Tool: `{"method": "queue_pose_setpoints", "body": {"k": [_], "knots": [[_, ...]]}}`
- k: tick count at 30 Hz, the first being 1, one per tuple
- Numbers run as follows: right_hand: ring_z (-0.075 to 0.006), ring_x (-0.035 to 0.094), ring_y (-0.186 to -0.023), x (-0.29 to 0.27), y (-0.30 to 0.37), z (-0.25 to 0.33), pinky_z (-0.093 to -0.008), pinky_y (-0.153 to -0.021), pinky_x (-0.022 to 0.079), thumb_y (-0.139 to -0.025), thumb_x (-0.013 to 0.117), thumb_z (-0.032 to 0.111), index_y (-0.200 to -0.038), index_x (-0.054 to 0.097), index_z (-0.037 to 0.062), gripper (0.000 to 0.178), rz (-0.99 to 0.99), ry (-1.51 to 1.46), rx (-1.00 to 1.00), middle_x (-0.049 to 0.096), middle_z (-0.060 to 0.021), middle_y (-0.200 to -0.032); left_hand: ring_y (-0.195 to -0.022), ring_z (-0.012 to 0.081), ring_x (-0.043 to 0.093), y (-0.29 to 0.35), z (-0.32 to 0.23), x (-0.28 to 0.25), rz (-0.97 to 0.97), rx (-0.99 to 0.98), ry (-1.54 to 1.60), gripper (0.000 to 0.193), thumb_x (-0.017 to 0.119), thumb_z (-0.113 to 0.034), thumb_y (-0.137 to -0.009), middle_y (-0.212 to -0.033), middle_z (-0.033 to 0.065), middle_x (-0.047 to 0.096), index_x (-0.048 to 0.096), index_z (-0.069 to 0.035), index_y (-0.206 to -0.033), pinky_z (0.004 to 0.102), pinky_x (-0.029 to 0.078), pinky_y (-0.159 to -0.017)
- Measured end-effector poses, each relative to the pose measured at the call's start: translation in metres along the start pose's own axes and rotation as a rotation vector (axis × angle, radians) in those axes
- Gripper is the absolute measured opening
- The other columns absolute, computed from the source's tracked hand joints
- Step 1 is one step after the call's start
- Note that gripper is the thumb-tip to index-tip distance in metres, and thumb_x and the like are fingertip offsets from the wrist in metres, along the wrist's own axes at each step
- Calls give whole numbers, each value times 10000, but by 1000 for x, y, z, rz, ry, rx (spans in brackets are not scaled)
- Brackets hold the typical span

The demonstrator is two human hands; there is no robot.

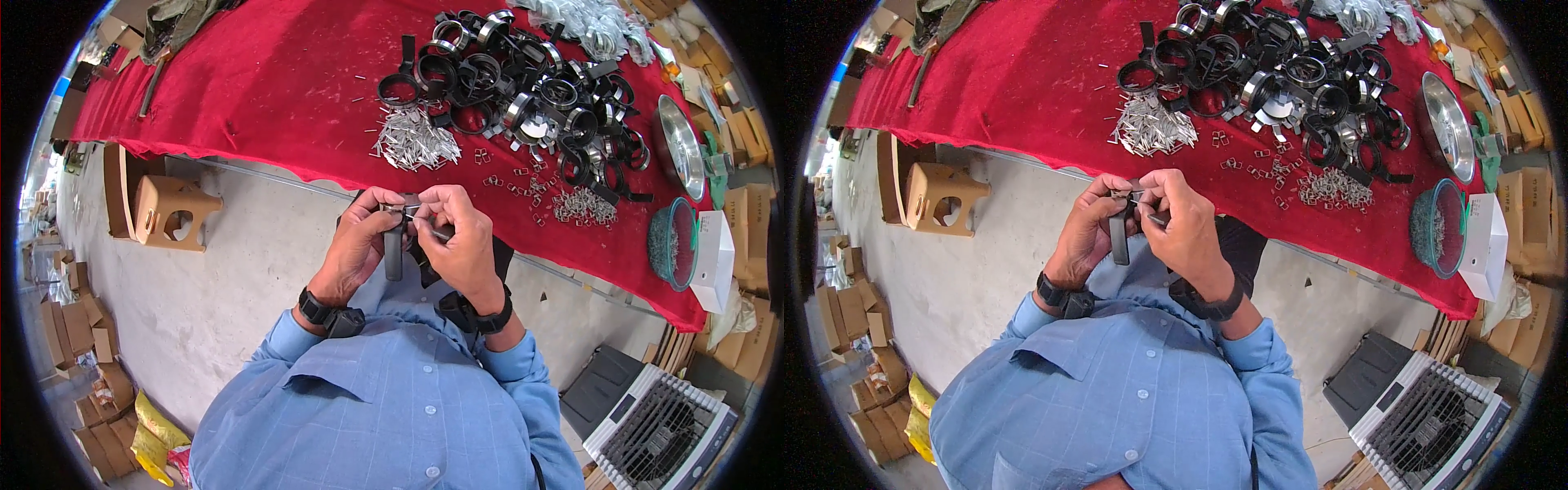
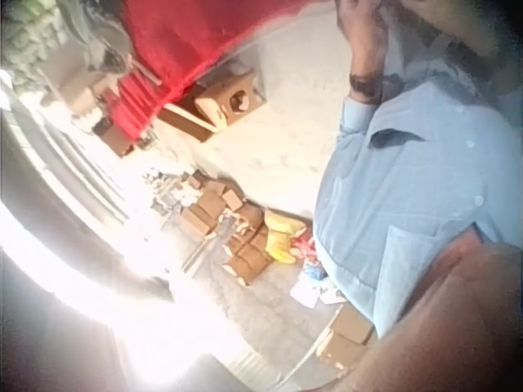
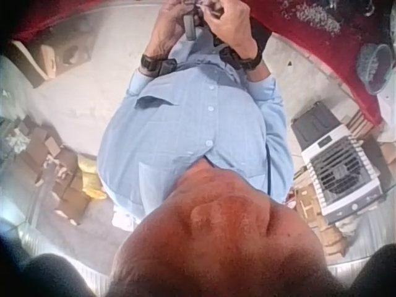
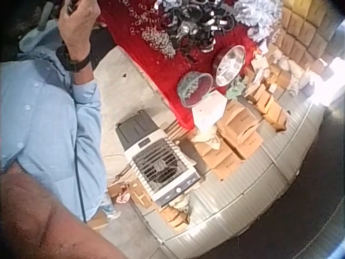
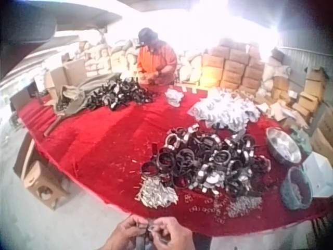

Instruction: The recorder sorts and assembles plastic and metal components of manufactured goods on a work table.

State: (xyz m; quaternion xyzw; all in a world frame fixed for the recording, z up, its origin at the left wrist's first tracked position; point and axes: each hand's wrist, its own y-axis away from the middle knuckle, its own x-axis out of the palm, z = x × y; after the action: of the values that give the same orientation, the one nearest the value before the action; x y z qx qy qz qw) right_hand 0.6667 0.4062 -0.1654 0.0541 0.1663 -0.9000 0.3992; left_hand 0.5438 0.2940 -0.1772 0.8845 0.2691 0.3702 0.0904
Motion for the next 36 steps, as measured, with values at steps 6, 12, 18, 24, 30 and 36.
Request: {"method": "queue_pose_setpoints", "body": {"k": [6, 12, 18, 24, 30, 36], "knots": [[-185, 663, -680, -6, -1, 3, -292, -619, 523, -751, 665, -99, -1086, 524, 12, 381, 13, 26, -31, 629, -101, -768, -826, 137, 620, -1, 1, -1, 32, 9, 2, 223, 555, -26, -866, -950, 50, 630, 583, -69, -1083, 281, 524, -707], [-218, 651, -685, -11, -1, 5, -311, -597, 510, -755, 633, -105, -1113, 541, 16, 389, 20, 99, -162, 605, -104, -802, -833, 135, 615, -1, -1, 1, 74, 17, -56, 221, 556, -44, -868, -948, 45, 632, 584, -67, -1086, 286, 517, -713], [-231, 624, -672, -10, -2, -2, -333, -589, 501, -711, 637, -105, -1116, 531, 28, 439, 59, 255, -405, 579, -96, -793, -831, 160, 650, -8, -3, -9, 221, -192, 89, 180, 574, -42, -902, -987, 64, 652, 586, -60, -1082, 294, 539, -715], [-202, 666, -677, -12, 4, 10, -301, -634, 515, -788, 618, -105, -1100, 516, 21, 352, -23, 42, -81, 630, -103, -748, -807, 164, 655, -5, -2, 2, 157, -119, 37, 174, 573, -40, -896, -987, 65, 652, 594, -72, -1066, 306, 541, -683], [-193, 672, -684, -4, 8, 11, -294, -619, 508, -791, 638, -102, -1080, 519, 20, 335, -92, 44, -88, 642, -108, -765, -831, 154, 652, -7, -1, 2, 165, -114, 47, 184, 577, 2, -883, -994, 54, 641, 593, -67, -1053, 311, 545, -694], [-176, 669, -667, -8, 3, 6, -291, -607, 508, -793, 696, -51, -1081, 521, 15, 344, -101, 50, 46, 665, -117, -811, -829, 138, 650, -5, -8, 7, 104, -36, -20, 217, 589, 21, -876, -1030, 62, 642, 578, -59, -1077, 305, 560, -726]]}}
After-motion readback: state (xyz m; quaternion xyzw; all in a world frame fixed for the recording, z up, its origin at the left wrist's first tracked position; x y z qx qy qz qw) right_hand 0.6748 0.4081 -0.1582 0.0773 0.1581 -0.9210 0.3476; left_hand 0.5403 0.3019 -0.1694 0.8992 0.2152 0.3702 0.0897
